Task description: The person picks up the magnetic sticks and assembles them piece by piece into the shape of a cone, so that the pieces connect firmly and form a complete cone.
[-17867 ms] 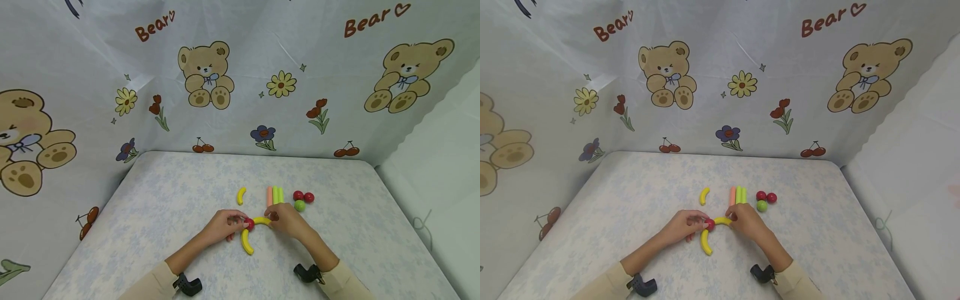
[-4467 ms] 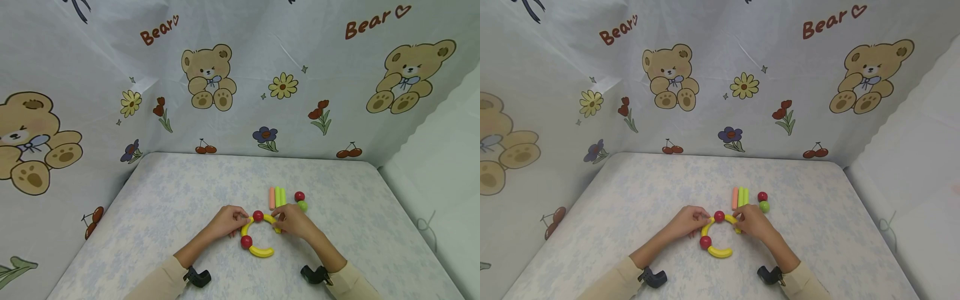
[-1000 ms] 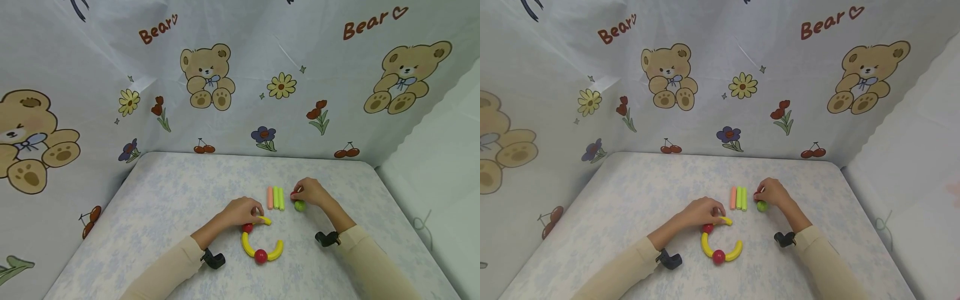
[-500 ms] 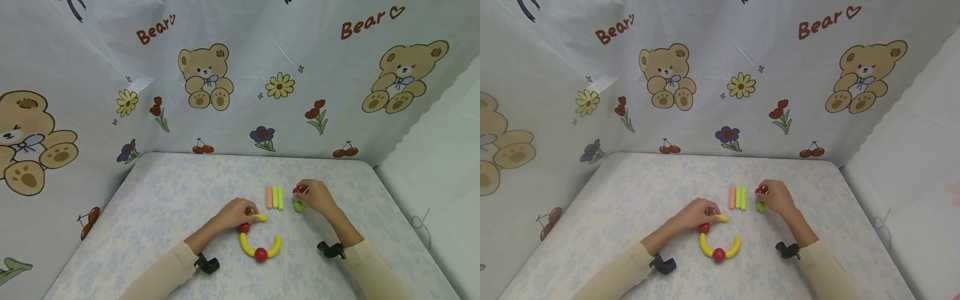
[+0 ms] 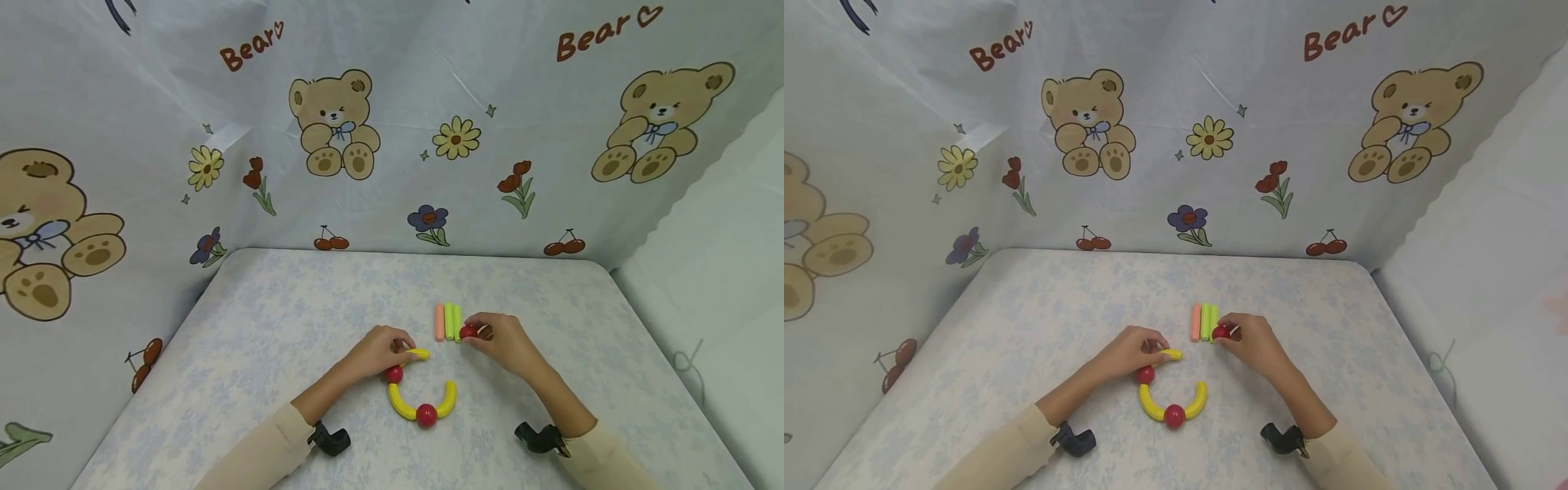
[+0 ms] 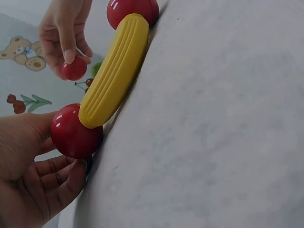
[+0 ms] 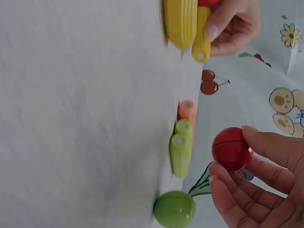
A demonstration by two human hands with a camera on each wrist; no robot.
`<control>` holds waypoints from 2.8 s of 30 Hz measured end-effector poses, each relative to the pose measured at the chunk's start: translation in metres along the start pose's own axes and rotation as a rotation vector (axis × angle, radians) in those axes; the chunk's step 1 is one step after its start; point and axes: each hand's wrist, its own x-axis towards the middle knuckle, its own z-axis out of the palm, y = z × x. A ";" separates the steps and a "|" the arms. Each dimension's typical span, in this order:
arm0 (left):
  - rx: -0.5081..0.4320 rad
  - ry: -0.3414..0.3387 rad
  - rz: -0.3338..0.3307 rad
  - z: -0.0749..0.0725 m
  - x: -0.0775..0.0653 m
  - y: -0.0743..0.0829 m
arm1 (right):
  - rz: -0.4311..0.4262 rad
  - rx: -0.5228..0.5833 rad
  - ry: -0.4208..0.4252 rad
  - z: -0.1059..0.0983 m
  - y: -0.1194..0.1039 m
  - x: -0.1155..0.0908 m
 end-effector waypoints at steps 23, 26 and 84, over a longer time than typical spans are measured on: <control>-0.073 0.074 -0.014 0.005 -0.009 -0.003 | -0.096 0.073 -0.165 0.045 -0.026 -0.001; -0.077 0.075 -0.006 0.005 -0.010 -0.003 | -0.084 0.076 -0.167 0.046 -0.028 0.000; -0.152 0.028 -0.012 0.003 -0.007 -0.021 | 0.189 -0.091 -0.311 0.039 -0.026 -0.020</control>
